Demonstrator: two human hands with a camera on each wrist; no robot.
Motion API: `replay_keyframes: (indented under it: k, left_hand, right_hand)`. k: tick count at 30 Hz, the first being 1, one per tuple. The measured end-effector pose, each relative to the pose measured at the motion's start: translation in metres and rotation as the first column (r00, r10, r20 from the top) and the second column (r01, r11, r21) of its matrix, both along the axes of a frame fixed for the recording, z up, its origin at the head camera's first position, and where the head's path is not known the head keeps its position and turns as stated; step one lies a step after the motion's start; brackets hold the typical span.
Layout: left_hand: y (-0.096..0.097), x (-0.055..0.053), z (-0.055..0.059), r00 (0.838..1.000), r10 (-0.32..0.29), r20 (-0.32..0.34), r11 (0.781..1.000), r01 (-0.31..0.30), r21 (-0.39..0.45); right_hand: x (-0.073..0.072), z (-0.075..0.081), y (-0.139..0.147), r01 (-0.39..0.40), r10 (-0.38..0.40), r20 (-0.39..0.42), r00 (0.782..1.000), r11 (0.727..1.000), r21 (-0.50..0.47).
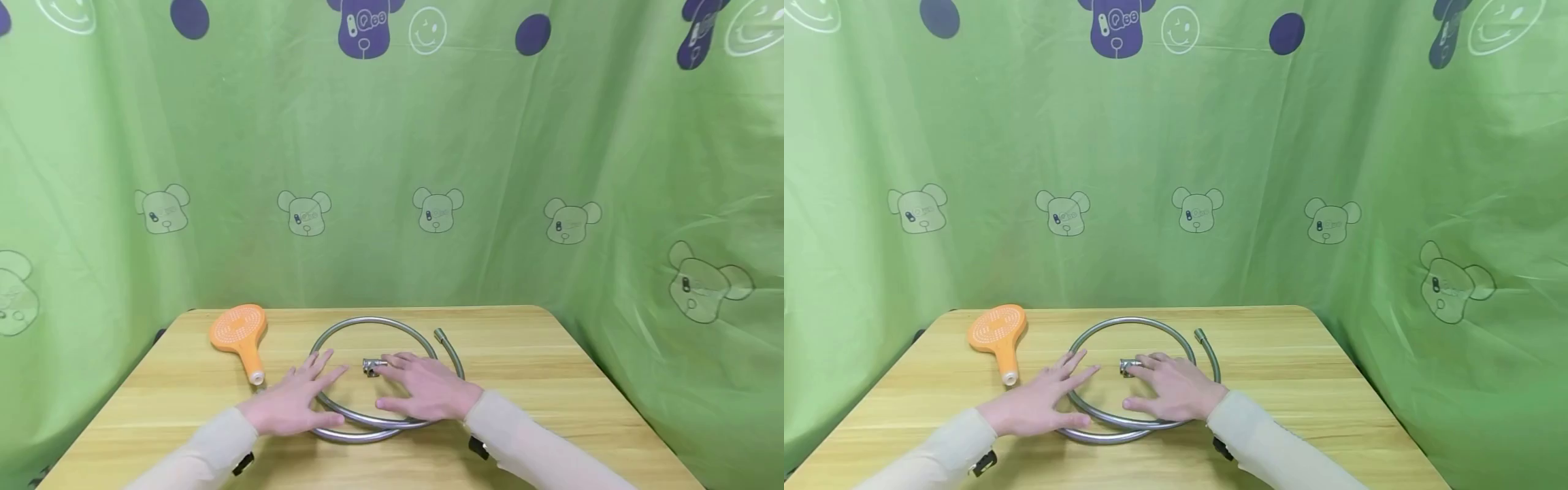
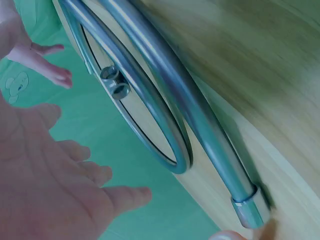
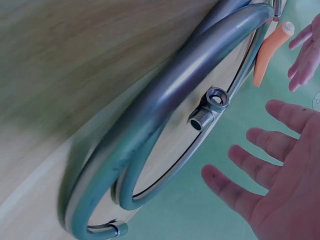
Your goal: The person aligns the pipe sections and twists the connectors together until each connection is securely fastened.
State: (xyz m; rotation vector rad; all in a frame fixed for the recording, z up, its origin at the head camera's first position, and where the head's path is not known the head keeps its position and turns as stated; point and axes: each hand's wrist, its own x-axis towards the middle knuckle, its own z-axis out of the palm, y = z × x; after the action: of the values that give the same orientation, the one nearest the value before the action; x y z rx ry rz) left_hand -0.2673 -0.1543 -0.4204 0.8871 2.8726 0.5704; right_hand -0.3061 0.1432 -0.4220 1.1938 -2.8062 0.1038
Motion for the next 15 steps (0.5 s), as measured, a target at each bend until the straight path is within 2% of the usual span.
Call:
replay_keyframes:
  k: [4, 7, 12, 15]
  left_hand:
    - [-0.007, -0.002, 0.002, 0.997, 0.074, -0.025, 0.996, -0.072, 0.048]
    - [-0.012, -0.003, 0.003, 0.988, 0.144, -0.057, 0.987, -0.139, 0.086]
    - [-0.018, -0.006, 0.009, 0.962, 0.242, -0.125, 0.96, -0.219, 0.173]
    - [-0.024, -0.008, 0.014, 0.941, 0.296, -0.167, 0.94, -0.256, 0.225]
  right_hand:
    - [0.0, 0.003, -0.004, -0.013, 0.012, -0.028, 1.0, 0.999, -0.03]
    - [0.001, 0.006, -0.008, -0.017, 0.016, -0.028, 0.999, 0.999, -0.037]
    - [0.0, 0.009, -0.014, -0.058, 0.057, -0.021, 0.998, 0.996, -0.066]
    - [-0.001, 0.011, -0.018, -0.07, 0.07, -0.012, 0.998, 0.994, -0.082]
